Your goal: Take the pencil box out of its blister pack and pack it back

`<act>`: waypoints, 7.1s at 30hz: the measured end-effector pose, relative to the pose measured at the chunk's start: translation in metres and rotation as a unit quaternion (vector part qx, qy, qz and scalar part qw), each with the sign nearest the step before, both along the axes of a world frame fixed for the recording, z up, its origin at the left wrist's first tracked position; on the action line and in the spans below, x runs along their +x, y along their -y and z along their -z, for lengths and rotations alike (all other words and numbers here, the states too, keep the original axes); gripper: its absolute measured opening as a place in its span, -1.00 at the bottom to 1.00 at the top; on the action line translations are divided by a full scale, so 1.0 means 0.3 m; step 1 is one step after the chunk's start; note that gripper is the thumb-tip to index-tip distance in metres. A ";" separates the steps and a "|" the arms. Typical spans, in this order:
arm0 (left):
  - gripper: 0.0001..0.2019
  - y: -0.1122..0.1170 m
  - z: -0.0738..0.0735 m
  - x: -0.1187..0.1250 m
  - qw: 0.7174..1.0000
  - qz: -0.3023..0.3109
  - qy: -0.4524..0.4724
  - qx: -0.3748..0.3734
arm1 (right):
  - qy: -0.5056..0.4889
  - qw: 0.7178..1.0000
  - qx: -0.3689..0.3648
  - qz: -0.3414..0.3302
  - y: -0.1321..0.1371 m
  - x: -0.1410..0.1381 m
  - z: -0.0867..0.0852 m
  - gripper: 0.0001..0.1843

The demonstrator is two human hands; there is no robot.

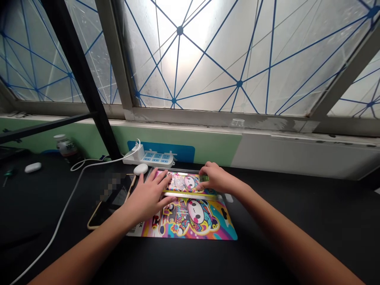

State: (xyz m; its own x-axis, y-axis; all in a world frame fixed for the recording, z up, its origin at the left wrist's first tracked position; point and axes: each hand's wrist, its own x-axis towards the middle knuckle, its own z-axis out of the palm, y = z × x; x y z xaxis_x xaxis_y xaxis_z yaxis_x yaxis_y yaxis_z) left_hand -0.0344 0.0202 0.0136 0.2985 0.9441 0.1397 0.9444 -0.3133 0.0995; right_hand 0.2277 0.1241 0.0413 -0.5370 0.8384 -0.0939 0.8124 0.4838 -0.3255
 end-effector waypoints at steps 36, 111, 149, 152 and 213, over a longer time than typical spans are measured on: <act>-0.49 -0.048 -0.038 -0.051 0.979 0.041 0.074 0.183 | -0.089 0.969 0.228 0.006 0.166 -0.019 0.036 -0.73; -0.27 0.254 0.089 -0.060 0.949 0.007 0.307 -0.064 | -0.162 0.975 0.034 0.149 0.441 0.227 0.134 -0.56; -0.20 0.245 0.073 -0.142 0.901 0.064 0.403 -0.144 | -0.192 0.875 0.415 -0.158 0.485 -0.042 0.027 -0.94; -0.21 0.245 0.077 -0.148 0.905 0.062 0.394 -0.144 | -0.168 0.891 0.367 -0.205 0.562 -0.027 -0.019 -0.88; -0.45 -0.055 0.043 -0.028 0.993 -0.032 0.098 0.063 | -0.090 0.969 0.231 0.005 0.194 0.108 0.193 -0.50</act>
State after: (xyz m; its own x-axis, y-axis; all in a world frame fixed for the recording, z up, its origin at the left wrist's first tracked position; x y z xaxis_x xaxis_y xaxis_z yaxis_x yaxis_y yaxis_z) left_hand -0.0427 0.0367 0.0007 0.1938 0.9314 0.3082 0.9293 -0.2750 0.2465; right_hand 0.2601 0.0660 -0.0165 -0.5016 0.7737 0.3870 0.7677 0.6043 -0.2132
